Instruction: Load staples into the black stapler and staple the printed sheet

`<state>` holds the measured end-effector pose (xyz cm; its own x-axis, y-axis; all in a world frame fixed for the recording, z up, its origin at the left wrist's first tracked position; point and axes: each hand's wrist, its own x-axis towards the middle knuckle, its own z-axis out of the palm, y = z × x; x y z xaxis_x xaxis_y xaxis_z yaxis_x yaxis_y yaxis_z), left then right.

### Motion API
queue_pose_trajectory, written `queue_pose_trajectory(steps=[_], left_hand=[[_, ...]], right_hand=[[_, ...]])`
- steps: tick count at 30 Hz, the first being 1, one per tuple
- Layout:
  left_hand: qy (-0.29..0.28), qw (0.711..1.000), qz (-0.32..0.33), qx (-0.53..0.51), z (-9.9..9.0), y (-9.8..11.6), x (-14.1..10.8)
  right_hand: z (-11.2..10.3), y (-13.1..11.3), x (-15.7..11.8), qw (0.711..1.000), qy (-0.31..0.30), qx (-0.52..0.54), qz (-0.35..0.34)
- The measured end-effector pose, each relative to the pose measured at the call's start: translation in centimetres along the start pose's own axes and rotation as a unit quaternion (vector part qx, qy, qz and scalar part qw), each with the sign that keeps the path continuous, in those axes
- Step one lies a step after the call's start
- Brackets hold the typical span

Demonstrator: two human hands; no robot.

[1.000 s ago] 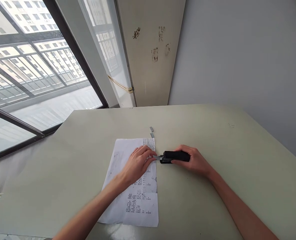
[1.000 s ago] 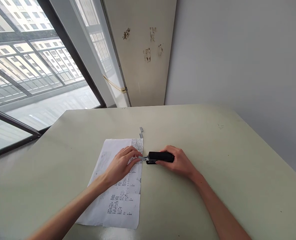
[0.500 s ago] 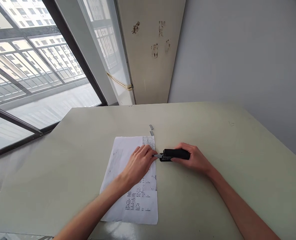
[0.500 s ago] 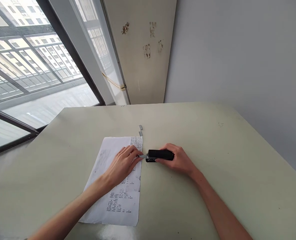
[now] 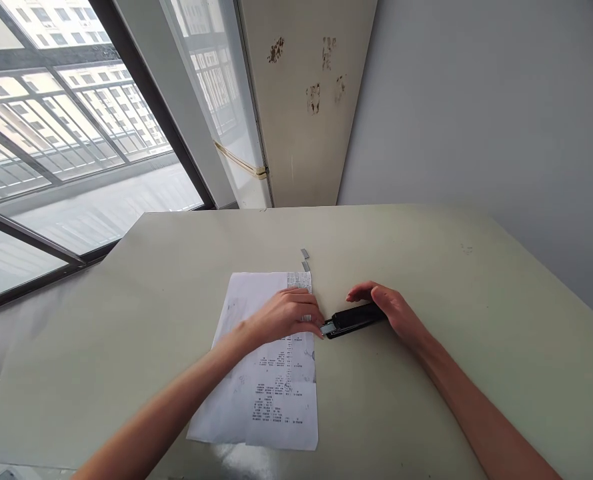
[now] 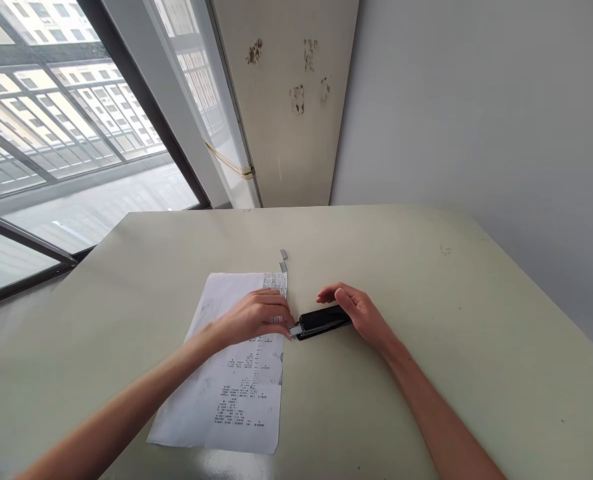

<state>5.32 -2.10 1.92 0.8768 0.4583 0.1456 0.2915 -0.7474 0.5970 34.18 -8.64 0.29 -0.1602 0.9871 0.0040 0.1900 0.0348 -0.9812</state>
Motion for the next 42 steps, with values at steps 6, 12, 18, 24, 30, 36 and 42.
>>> queue_pose_trajectory(steps=[6, 12, 18, 24, 30, 36, 42], left_hand=[[0.004, 0.999, 0.02, 0.038, 1.0, -0.2, 2.9], [-0.014, 0.995, 0.014, 0.099, 1.0, 0.4, 3.4], [0.013, 0.994, -0.002, 0.107, 1.7, 0.5, 3.1], [0.048, 0.993, -0.025, 0.108, 0.5, -1.1, 1.5], [0.207, 0.939, -0.215, 0.171, -1.5, -5.1, -2.6], [0.251, 0.919, -0.274, 0.13, -1.2, -6.5, -4.0], [0.247, 0.928, -0.269, 0.07, -0.7, -5.8, -3.4]], right_hand=[[0.3, 0.3, -0.1, 1.0, 0.017, -0.006, 0.02], [0.5, 0.0, -0.3, 0.998, 0.022, -0.043, 0.029], [0.5, 0.5, -0.3, 0.996, 0.015, -0.079, 0.023], [-0.1, 0.7, -0.4, 0.989, -0.071, -0.121, -0.04], [0.3, 0.8, -0.6, 0.989, -0.056, -0.128, -0.038], [0.9, 0.5, -1.3, 0.989, -0.047, -0.137, -0.008], [1.9, -0.1, -1.9, 0.99, -0.039, -0.138, 0.009]])
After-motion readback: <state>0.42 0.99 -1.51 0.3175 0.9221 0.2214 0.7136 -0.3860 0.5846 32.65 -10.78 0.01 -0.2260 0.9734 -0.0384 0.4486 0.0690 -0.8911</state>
